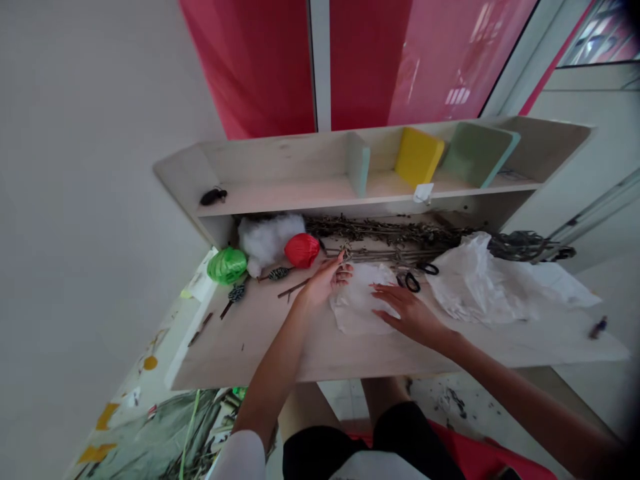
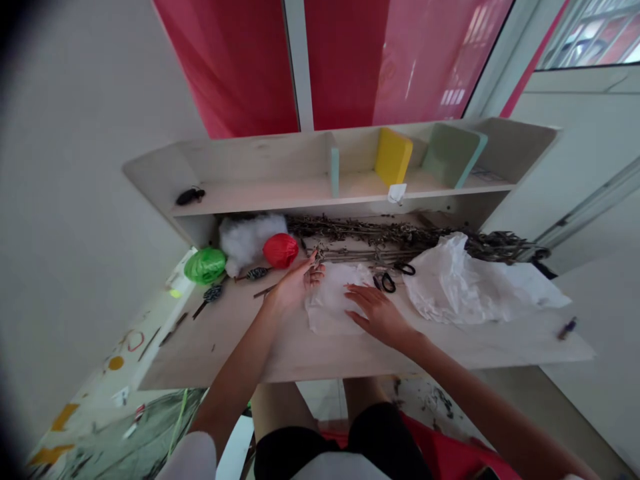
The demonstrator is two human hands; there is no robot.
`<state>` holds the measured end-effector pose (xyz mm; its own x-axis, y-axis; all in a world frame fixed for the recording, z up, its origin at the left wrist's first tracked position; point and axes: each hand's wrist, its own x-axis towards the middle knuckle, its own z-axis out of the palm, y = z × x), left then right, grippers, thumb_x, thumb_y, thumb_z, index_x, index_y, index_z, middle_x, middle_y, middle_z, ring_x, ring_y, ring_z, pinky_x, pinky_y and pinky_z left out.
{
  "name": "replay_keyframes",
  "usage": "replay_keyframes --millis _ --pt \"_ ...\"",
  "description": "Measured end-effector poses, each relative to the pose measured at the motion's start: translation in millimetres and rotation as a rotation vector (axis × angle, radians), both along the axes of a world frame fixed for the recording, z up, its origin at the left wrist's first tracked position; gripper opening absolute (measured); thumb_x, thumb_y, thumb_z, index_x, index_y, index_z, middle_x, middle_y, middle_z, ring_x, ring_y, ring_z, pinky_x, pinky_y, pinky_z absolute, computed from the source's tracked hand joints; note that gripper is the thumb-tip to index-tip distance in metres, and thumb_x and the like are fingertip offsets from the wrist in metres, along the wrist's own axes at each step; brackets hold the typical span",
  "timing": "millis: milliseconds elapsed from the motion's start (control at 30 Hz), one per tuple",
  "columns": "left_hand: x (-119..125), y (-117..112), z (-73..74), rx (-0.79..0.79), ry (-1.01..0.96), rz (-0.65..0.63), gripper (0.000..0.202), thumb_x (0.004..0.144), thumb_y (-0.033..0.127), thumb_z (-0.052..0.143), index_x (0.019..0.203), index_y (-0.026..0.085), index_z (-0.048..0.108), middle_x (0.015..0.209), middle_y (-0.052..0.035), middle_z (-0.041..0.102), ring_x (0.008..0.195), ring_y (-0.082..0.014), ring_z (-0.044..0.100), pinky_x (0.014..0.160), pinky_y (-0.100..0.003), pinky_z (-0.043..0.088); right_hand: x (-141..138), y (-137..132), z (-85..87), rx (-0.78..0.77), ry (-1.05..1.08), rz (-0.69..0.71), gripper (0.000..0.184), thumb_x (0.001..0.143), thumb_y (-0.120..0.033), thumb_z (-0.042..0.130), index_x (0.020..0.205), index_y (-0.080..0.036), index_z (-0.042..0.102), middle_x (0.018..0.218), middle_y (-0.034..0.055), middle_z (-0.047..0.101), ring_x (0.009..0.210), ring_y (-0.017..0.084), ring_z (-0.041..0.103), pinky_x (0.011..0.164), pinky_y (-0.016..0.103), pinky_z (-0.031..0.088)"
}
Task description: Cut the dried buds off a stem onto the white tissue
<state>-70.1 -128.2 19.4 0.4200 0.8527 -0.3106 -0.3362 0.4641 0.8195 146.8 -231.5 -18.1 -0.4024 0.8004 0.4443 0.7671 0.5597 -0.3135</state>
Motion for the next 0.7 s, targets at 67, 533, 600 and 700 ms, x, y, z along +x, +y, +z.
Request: replay_keyframes --millis 67,533,600,700 --pt "0.3 -1.2 0.3 0.012 0.001 -0.016 0.032 0.088 0.030 0.059 0.118 0.021 0.060 0.077 -0.0002 0.067 0.060 -0.0076 0.062 0.055 -0.017 0.047 1.0 -4.6 -2.6 -0.016 0.004 0.017 0.052 0.085 -0.044 0.062 0.132 -0.024 0.052 0.135 0.0114 0.058 0.123 0.029 0.055 0.106 0.052 0.040" --pt "10.6 -11.2 -5.4 0.064 0.098 -0.205 0.036 0.083 0.042 0.063 0.108 0.017 0.061 0.080 -0.0025 0.067 0.066 -0.0104 0.064 0.064 -0.023 0.048 -1.7 15.6 -8.7 -0.035 0.247 -0.130 0.021 0.089 -0.036 0.055 0.099 -0.023 0.069 0.116 0.0099 0.068 0.112 0.026 0.062 0.100 0.049 0.046" --pt "10.6 -11.2 -7.9 0.088 0.112 -0.222 0.040 0.081 0.047 0.064 0.107 0.017 0.061 0.079 -0.0021 0.067 0.064 -0.0100 0.064 0.063 -0.022 0.048 -3.6 18.3 -11.4 -0.026 0.261 -0.141 0.019 0.088 -0.036 0.057 0.092 -0.022 0.068 0.114 0.0111 0.069 0.110 0.027 0.063 0.099 0.049 0.046" --pt "11.1 -10.8 -9.9 0.114 0.140 -0.223 0.045 0.077 0.052 0.066 0.104 0.016 0.061 0.079 -0.0022 0.067 0.062 -0.0095 0.063 0.063 -0.022 0.047 -5.5 21.4 -9.0 -0.020 0.321 -0.156 0.016 0.087 -0.037 0.058 0.087 -0.022 0.064 0.109 0.0107 0.070 0.104 0.027 0.065 0.096 0.049 0.048"
